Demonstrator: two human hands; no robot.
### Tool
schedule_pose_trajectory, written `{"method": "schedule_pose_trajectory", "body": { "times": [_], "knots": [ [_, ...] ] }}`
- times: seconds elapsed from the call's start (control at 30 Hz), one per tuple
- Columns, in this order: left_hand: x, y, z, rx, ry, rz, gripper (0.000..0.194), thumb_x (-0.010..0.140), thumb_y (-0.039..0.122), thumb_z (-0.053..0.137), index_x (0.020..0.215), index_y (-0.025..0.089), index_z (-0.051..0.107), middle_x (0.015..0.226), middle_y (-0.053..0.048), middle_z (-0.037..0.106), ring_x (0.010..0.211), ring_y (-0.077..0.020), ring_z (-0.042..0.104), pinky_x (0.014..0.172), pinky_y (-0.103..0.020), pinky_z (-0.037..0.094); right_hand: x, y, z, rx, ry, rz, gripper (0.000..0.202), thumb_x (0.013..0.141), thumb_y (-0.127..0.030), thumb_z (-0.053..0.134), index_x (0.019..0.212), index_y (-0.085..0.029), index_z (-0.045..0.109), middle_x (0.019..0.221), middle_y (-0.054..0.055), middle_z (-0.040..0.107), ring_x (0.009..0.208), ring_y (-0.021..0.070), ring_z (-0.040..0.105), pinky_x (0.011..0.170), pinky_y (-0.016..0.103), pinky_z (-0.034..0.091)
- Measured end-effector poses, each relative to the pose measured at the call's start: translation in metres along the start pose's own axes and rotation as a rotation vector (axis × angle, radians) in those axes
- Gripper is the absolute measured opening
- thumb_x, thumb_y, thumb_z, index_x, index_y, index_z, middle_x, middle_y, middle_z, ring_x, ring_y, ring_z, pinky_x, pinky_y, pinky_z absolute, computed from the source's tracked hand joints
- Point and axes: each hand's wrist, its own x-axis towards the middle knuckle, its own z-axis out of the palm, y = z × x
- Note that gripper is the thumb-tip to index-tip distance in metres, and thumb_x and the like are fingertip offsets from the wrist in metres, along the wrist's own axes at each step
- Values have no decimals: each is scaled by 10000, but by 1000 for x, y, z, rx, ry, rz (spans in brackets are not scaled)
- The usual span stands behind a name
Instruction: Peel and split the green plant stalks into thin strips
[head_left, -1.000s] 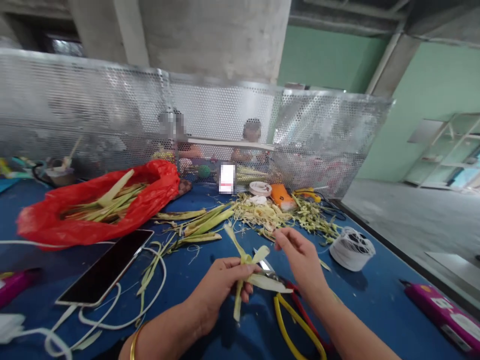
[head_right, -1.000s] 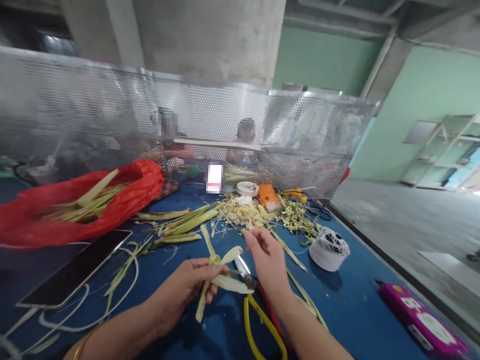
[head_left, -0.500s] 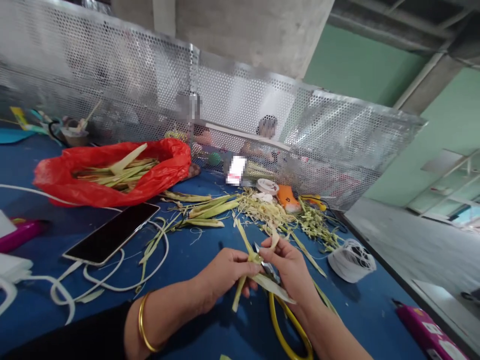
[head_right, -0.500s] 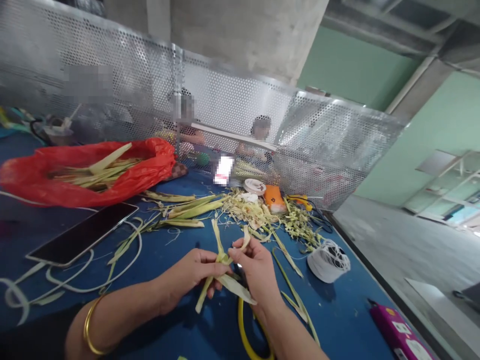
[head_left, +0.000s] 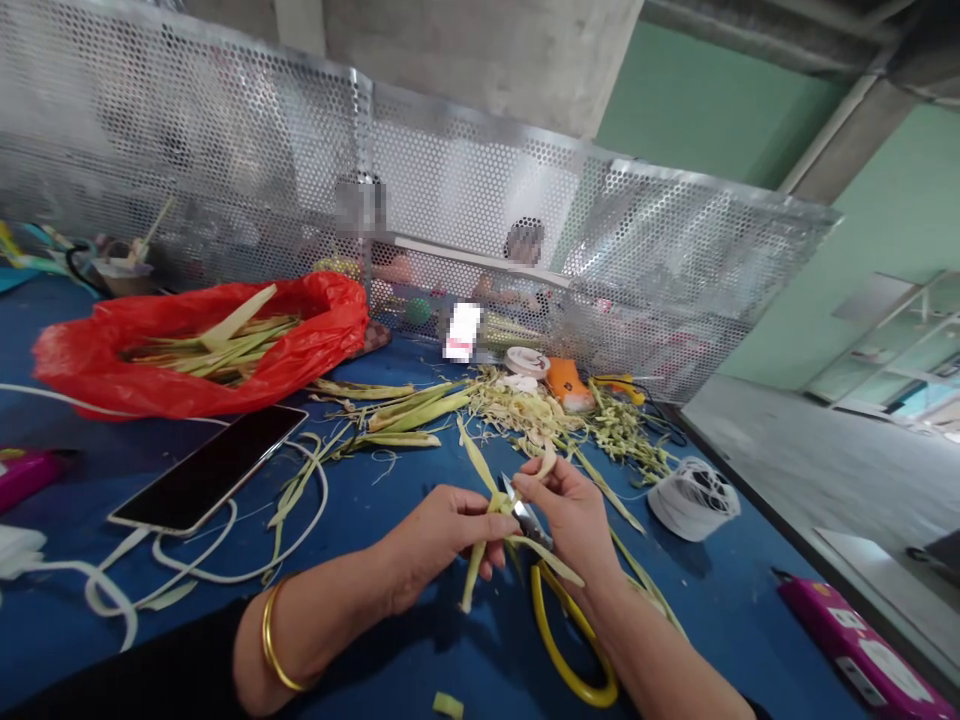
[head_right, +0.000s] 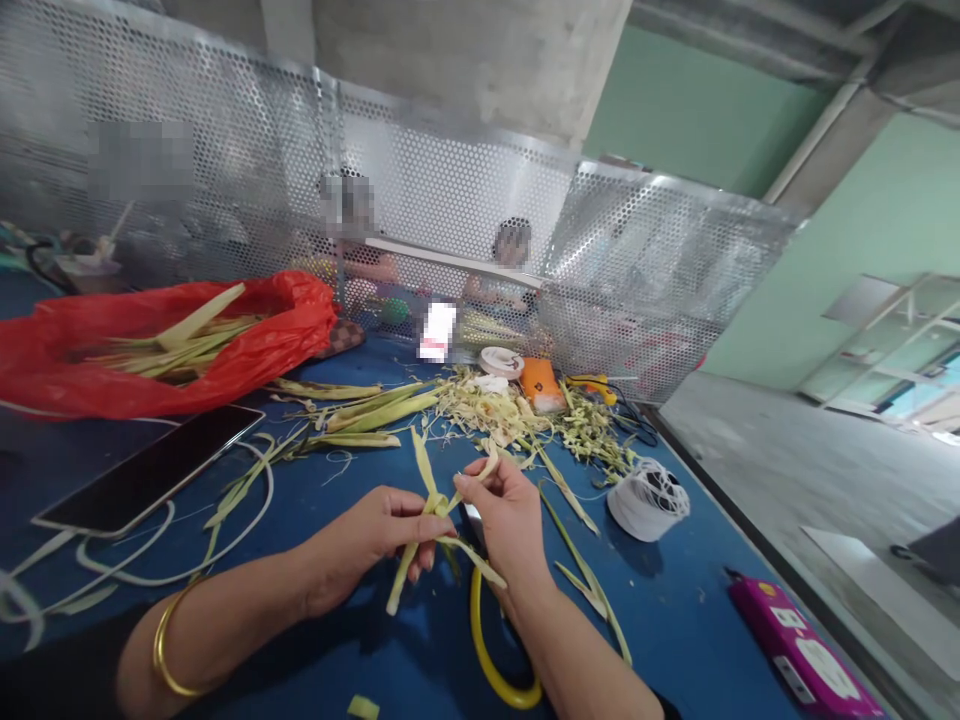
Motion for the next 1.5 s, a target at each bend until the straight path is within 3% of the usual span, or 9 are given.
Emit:
{"method": "schedule_pose_trajectory", "body": {
  "times": [0.33, 0.53, 0.6, 0.9, 1.03, 1.1, 1.23, 1.33, 1.5],
  "knots": [
    [-1, 10, -2, -84, 141, -39, 291, 674, 396, 735, 725, 113, 690, 591, -9, 625, 509, -93, 537, 554, -223, 407, 3, -9, -7, -92, 67, -53, 372, 667, -508, 729, 820, -177, 652, 734, 24, 672, 627, 160, 591, 629, 283, 461],
    [2, 12, -6, -78, 252, 0, 295, 663, 403, 733, 658, 118, 656, 563, 7, 606, 488, -90, 518, 562, -235, 423, -7, -25, -12, -303, -420, 49, 384, 755, -542, 636, 647, -174, 624, 556, 0, 604, 532, 141, 548, 555, 258, 423],
    [2, 11, -6, -68, 219, -12, 301, 666, 406, 729, 668, 114, 656, 561, 10, 602, 482, -90, 521, 563, -238, 418, -10, -23, -10, -339, -453, 40, 361, 773, -504, 622, 628, -174, 616, 481, -29, 535, 463, 113, 473, 505, 240, 375],
    [1, 12, -5, -210, 155, -24, 288, 659, 392, 752, 685, 127, 643, 547, 37, 563, 503, -79, 501, 580, -222, 416, -6, -10, -11, -627, -228, -305, 311, 871, -371, 525, 627, -202, 618, 524, -18, 513, 520, 142, 460, 523, 267, 336],
    [3, 11, -8, -223, 246, 28, 296, 666, 407, 750, 669, 129, 647, 600, 1, 623, 574, -102, 548, 635, -236, 445, -13, -13, -11, -781, 19, -707, 163, 843, -315, 580, 926, -217, 681, 925, 86, 652, 897, 245, 567, 797, 356, 392],
    [5, 10, -9, -203, 298, 63, 302, 662, 416, 753, 666, 127, 665, 642, -22, 656, 611, -112, 563, 657, -239, 446, -20, -14, -7, -834, 26, -798, 125, 850, -292, 580, 872, -216, 676, 858, 77, 646, 843, 226, 567, 781, 348, 377],
    [8, 6, -8, -167, 358, 83, 298, 657, 418, 750, 621, 131, 675, 627, -19, 655, 578, -108, 542, 612, -232, 420, -32, -2, 8, -792, -265, -545, 258, 852, -324, 597, 626, -198, 592, 623, 3, 589, 618, 146, 531, 628, 264, 361],
    [9, 4, -6, -139, 389, 86, 280, 672, 400, 740, 621, 131, 683, 623, -20, 656, 558, -98, 521, 575, -222, 388, -33, 10, 15, -703, -264, -354, 289, 830, -330, 606, 584, -184, 566, 600, -8, 574, 587, 128, 506, 594, 235, 360],
    [7, 6, -4, -120, 343, 93, 277, 708, 381, 711, 626, 117, 687, 625, -29, 647, 549, -82, 477, 547, -210, 351, -29, 12, 17, -592, -296, -255, 339, 838, -333, 552, 541, -172, 514, 541, -23, 481, 556, 114, 432, 541, 219, 329]
  ]
}}
